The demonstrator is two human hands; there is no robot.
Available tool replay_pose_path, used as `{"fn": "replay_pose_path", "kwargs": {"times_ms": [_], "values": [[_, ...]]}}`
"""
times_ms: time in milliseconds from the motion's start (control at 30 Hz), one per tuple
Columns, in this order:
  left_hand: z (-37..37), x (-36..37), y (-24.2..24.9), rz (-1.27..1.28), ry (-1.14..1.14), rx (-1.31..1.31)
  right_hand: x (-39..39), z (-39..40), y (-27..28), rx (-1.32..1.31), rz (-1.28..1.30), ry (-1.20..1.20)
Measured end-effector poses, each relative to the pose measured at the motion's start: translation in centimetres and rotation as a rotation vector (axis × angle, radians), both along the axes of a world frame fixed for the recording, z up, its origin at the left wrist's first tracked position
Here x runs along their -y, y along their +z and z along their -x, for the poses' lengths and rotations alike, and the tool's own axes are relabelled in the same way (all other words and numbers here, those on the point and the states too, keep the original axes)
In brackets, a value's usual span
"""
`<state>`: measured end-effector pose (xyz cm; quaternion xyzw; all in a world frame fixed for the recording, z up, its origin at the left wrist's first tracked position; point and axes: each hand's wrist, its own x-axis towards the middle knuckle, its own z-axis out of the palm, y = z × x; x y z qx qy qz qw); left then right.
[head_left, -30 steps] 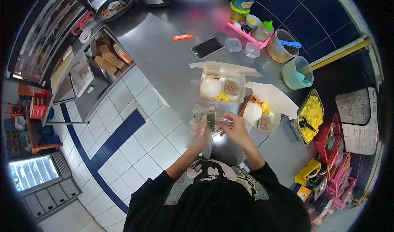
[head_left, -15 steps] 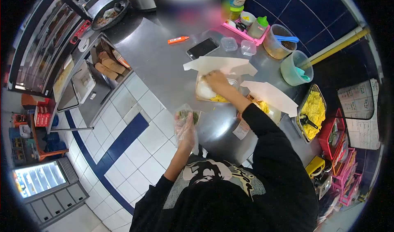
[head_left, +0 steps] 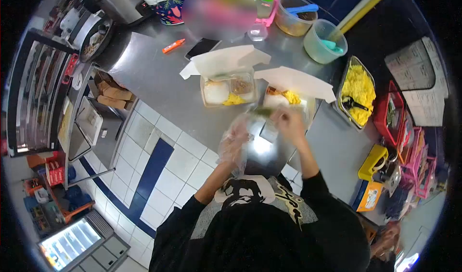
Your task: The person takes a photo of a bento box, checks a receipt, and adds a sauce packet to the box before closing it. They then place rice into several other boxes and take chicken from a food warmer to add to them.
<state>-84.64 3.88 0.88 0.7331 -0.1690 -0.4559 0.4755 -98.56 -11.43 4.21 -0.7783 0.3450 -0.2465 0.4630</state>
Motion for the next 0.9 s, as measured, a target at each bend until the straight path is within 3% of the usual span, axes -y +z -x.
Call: {"fn": "replay_pose_path", "kwargs": {"times_ms": [67, 133, 200, 233, 267, 333, 367, 433, 467, 533, 567, 633, 667, 733, 867, 900], "values": [[-0.2, 0.0, 2.8, 0.096, 0.032, 0.022, 3.4, 0.8, 0.1, -0.059, 0.417, -0.177], [-1.0, -0.4, 2.6, 0.191, 0.075, 0.043, 6.0, 0.2, 1.0, -0.173, 0.766, -0.126], [-2.9, -0.7, 1.0, 0.151, 0.318, 0.031, 7.9, -1.3, -2.3, -0.308, 0.845, -0.078], [-4.3, -1.1, 1.7, 0.035, 0.272, 0.172, 7.9, -2.0, -3.1, -0.444, 0.928, -0.028], [-6.1, -1.6, 2.5, -0.086, 0.208, 0.314, 7.6, -1.7, -4.0, -0.452, 0.903, -0.045], [-10.4, -2.4, -5.0, 0.201, 0.322, 0.470, 7.8, -1.6, -2.2, -0.470, 0.691, 0.057], [-11.7, -1.8, -4.7, 0.201, 0.311, 0.464, 7.3, -0.7, -1.0, -0.478, 0.686, 0.049], [-13.4, 0.2, -2.8, -0.029, 0.225, 0.613, 5.7, 2.6, 0.7, -0.246, 0.585, -0.373], [-13.8, 1.5, -2.0, -0.030, 0.207, 0.607, 5.4, 4.1, 0.1, -0.259, 0.579, -0.386], [-14.2, 4.3, -1.2, 0.042, 0.249, 0.496, 4.6, 7.1, -2.3, -0.476, 0.386, -0.763], [-14.9, 5.2, -2.1, 0.039, 0.223, 0.489, 4.4, 8.0, -3.7, -0.491, 0.376, -0.783], [-16.5, 6.4, -4.9, -0.124, 0.026, 0.512, 4.7, 9.1, -6.1, -0.510, -0.121, -0.505], [-16.7, 6.7, -6.2, -0.123, 0.005, 0.506, 4.5, 9.5, -7.1, -0.518, -0.128, -0.524], [-16.7, 7.0, -7.2, 0.261, 0.023, 0.790, 3.7, 9.4, -7.9, -0.403, 0.087, -0.540], [-15.1, 7.6, -5.8, 0.311, -0.060, 0.895, 1.5, 8.6, -7.6, -0.358, 0.068, -0.547], [-14.9, 7.7, -5.0, 0.175, -0.163, 0.795, 0.9, 8.4, -7.4, -0.363, 0.069, -0.577]]}}
